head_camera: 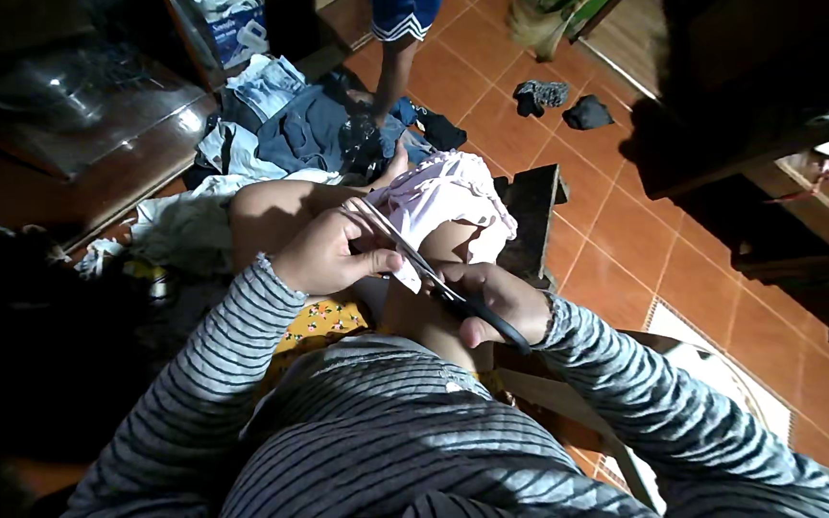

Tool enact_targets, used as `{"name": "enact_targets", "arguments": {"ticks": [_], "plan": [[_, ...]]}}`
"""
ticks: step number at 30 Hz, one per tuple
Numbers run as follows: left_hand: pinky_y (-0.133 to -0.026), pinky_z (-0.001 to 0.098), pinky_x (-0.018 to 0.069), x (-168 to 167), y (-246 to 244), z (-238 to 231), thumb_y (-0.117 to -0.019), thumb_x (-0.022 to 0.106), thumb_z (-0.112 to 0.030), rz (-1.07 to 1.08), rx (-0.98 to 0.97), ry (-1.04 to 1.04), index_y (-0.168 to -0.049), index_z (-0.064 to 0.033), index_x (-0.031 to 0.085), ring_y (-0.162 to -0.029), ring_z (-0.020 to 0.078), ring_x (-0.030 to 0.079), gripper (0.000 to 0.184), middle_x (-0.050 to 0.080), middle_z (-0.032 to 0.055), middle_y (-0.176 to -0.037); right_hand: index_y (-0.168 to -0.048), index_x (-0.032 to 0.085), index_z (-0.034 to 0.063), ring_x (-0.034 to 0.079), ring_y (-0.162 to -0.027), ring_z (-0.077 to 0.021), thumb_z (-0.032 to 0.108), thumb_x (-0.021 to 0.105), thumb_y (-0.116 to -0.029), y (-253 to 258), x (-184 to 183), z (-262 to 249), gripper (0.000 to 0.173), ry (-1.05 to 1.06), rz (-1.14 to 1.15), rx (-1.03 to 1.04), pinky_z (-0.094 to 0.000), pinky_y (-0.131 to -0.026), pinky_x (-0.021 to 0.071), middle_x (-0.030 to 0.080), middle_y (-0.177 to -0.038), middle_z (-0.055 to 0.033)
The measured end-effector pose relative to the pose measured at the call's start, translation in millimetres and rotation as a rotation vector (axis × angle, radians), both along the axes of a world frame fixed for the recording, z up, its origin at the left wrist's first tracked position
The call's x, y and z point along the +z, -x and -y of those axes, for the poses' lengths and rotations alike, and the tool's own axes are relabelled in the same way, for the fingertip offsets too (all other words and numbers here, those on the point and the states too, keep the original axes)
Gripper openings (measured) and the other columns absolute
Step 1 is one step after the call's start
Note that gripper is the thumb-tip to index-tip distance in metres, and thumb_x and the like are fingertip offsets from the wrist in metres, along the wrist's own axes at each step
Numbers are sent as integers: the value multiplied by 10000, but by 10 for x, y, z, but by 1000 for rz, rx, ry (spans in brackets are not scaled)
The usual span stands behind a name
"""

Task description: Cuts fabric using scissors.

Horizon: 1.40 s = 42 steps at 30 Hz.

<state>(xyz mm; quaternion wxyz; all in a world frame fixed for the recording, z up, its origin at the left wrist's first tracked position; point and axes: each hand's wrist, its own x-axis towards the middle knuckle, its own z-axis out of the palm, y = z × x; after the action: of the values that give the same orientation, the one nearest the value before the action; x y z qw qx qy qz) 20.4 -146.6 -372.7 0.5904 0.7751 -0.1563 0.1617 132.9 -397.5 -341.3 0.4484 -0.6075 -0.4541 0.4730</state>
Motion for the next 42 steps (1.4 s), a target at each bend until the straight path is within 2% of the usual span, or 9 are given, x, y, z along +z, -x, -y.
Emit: {"name": "enact_targets", "arguments": {"ticks": [6, 10, 12, 17, 19, 22, 32, 37, 42], "plan": [[-920, 218, 516, -27, -28, 77, -914, 722, -215, 30, -84, 17, -862, -41, 752, -973, 19, 635, 185, 712, -36, -879, -1056, 642, 124, 534, -652, 71, 706, 730, -794, -24, -2, -15, 644, -13, -82, 23, -123, -563, 447, 599, -795, 139], [-894, 234, 513, -52, -28, 87, -904, 723, -192, 25, -92, -25, -820, -38, 743, -914, 30, 652, 177, 715, -28, -813, -911, 657, 139, 513, -544, 61, 635, 741, -836, 12, -29, -11, 509, -9, -33, -50, -137, -479, 431, 593, -691, 140], [-913, 236, 513, -64, -32, 125, -895, 730, -191, 23, -87, -30, -835, -41, 752, -969, 53, 647, 163, 717, -19, -845, -946, 650, 131, 546, -528, 51, 632, 745, -834, -7, -24, -10, 523, -5, -52, -29, -142, -463, 466, 605, -679, 135], [-1031, 296, 470, -102, -8, 142, -969, 659, -217, 52, 44, -29, -940, -25, 736, -1070, 85, 639, 209, 728, 30, -983, -1159, 637, 108, 628, -749, 1, 697, 681, -847, -12, 23, 82, 668, -151, -30, -115, -199, -656, 550, 668, -895, 81], [-916, 246, 543, -131, 18, 136, -996, 620, -153, 57, 144, 55, -1009, 9, 693, -970, 44, 653, 179, 701, 32, -984, -1163, 646, 134, 642, -744, -21, 657, 708, -849, 19, 77, 128, 613, -189, 19, -249, -216, -663, 569, 676, -884, 80], [-754, 186, 544, -128, 35, 87, -1007, 597, -95, 70, 301, 148, -1042, 28, 664, -833, -11, 624, 144, 680, 1, -954, -1173, 640, 133, 647, -712, -29, 600, 752, -844, 58, 113, 178, 583, -195, 83, -363, -222, -650, 577, 672, -839, 84], [-816, 208, 548, 17, -125, -59, -1014, 568, -83, 239, 263, 99, -1027, 45, 631, -875, 3, 633, 143, 675, 16, -943, -1196, 628, -2, 640, -759, -19, 737, 671, -822, 163, 69, 348, 830, -136, 311, -343, -217, -664, 562, 688, -897, 29], [-777, 185, 550, 493, -309, -79, -1027, 569, -96, 324, 251, 13, -1056, 43, 603, -833, -17, 624, 145, 659, 1, -926, -1207, 633, 51, 649, -752, -22, 642, 710, -858, 163, 125, 490, 691, -250, 273, -472, -228, -675, 580, 685, -889, 75], [-729, 249, 601, 1199, -478, 228, -955, 654, -45, 87, 28, -133, -1178, 15, 590, -813, 81, 674, 239, 668, 77, -1008, -1215, 597, 93, 709, -824, -77, 426, 835, -825, 149, 147, 426, 565, -420, 232, -696, -268, -742, 620, 727, -960, 52]]}}
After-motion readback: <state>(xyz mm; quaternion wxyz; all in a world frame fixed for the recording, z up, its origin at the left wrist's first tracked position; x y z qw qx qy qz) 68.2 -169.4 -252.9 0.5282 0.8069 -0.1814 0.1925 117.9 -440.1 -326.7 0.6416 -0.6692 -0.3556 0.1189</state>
